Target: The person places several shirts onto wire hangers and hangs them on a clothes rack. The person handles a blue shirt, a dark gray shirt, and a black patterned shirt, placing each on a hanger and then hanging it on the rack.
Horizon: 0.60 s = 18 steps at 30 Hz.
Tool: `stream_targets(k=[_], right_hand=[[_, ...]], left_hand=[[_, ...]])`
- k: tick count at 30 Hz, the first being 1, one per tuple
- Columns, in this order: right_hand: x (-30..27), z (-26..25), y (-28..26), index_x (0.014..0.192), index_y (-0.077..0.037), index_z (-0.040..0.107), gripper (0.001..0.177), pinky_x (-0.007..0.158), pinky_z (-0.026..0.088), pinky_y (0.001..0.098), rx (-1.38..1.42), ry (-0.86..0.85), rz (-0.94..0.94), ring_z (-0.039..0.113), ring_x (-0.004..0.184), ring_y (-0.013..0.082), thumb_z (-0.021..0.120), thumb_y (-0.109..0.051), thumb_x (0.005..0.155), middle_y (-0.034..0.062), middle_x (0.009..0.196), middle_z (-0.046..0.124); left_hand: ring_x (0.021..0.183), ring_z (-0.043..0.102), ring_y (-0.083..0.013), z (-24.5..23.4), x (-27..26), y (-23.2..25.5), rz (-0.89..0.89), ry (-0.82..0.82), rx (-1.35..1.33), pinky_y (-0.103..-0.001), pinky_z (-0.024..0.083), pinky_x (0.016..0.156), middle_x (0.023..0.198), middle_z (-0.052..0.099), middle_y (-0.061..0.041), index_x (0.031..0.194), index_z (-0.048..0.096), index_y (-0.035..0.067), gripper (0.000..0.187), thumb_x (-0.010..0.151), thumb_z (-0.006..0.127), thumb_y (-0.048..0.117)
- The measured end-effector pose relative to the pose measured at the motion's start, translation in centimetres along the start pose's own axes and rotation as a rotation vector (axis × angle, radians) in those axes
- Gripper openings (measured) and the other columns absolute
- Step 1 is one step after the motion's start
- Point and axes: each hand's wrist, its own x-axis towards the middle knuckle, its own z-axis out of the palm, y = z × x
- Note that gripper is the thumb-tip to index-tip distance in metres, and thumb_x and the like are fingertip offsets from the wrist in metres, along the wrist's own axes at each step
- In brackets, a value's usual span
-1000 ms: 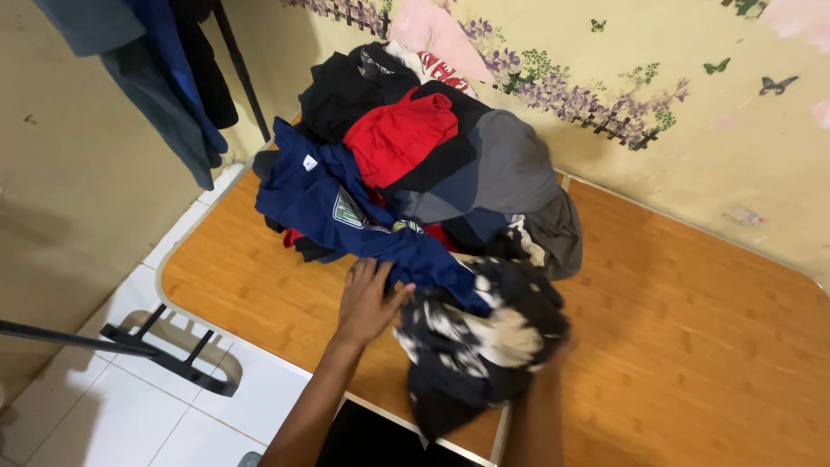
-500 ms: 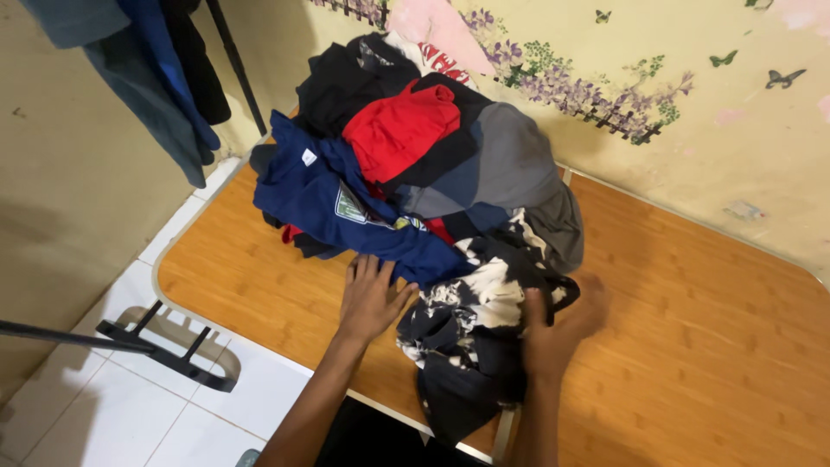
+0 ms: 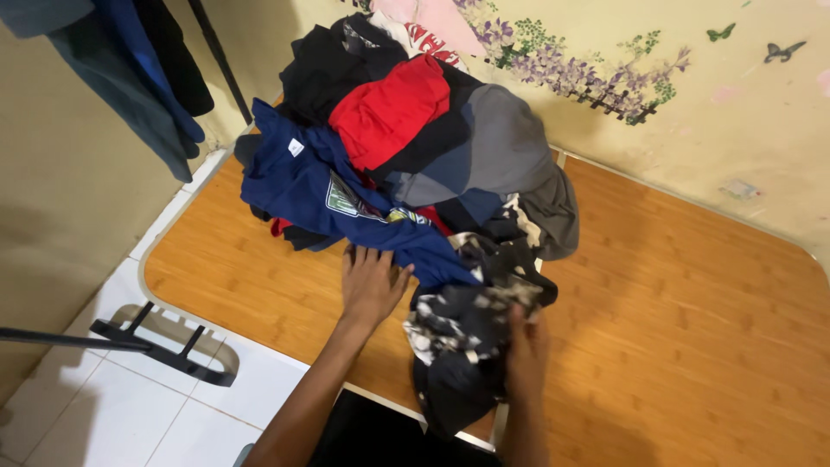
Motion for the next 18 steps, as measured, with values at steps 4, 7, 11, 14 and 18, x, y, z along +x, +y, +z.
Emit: stream_targets(k=[4, 7, 11, 14, 18], right_hand=[[-1.4, -5.9, 3.8, 0.142, 0.001, 0.054, 0.045, 0.092, 0.049, 0.0444, 0.588, 0.058, 0.15, 0.061, 0.106, 0.0267, 0.056, -0.031, 0.111, 0.0117, 0.121, 0.065], [-3.0, -10.2, 4.7, 0.147, -0.001, 0.051, 0.051, 0.103, 0.047, 0.0488, 0.81, 0.072, 0.147, 0.061, 0.119, 0.0302, 0.044, -0.037, 0.111, 0.0143, 0.135, 0.063], [-3.9, -12.5, 3.8, 0.149, -0.003, 0.05, 0.055, 0.109, 0.044, 0.0492, 0.873, 0.1, 0.126, 0.06, 0.127, 0.0307, 0.039, -0.042, 0.111, 0.0148, 0.144, 0.06], [-4.4, -13.6, 1.6, 0.151, -0.005, 0.049, 0.053, 0.113, 0.042, 0.0465, 0.901, 0.193, 0.127, 0.058, 0.131, 0.0286, 0.04, -0.042, 0.114, 0.0133, 0.148, 0.058], [-3.1, -13.8, -1.8, 0.142, -0.002, 0.05, 0.042, 0.109, 0.044, 0.0437, 0.899, 0.083, -0.023, 0.057, 0.123, 0.028, 0.037, -0.032, 0.116, 0.0134, 0.138, 0.056]], left_hand=[[0.13, 0.045, -0.0415, 0.0, 0.7, 1.0, -0.035, -0.01, 0.032, -0.058, 0.027, 0.11, 0.135, 0.057, -0.023, 0.139, 0.054, 0.003, 0.063, 0.089, 0.066, 0.041], [0.134, 0.043, -0.0417, 0.1, 0.6, 1.4, -0.078, -0.07, 0.023, -0.059, 0.024, 0.113, 0.137, 0.055, -0.023, 0.14, 0.053, 0.003, 0.062, 0.092, 0.064, 0.04], [0.144, 0.031, -0.0475, 0.2, -1.2, 2.3, -0.105, -0.114, -0.026, -0.062, 0.014, 0.12, 0.148, 0.047, -0.029, 0.141, 0.048, -0.001, 0.064, 0.096, 0.061, 0.043], [0.147, 0.02, -0.0533, -0.1, -4.7, 4.9, -0.064, 0.029, -0.097, -0.064, 0.012, 0.115, 0.155, 0.036, -0.038, 0.148, 0.038, -0.01, 0.08, 0.098, 0.06, 0.048], [0.145, 0.03, -0.049, -1.2, -9.1, 10.2, -0.06, -0.129, -0.317, -0.061, 0.02, 0.114, 0.153, 0.042, -0.03, 0.143, 0.045, -0.01, 0.078, 0.098, 0.06, 0.052]])
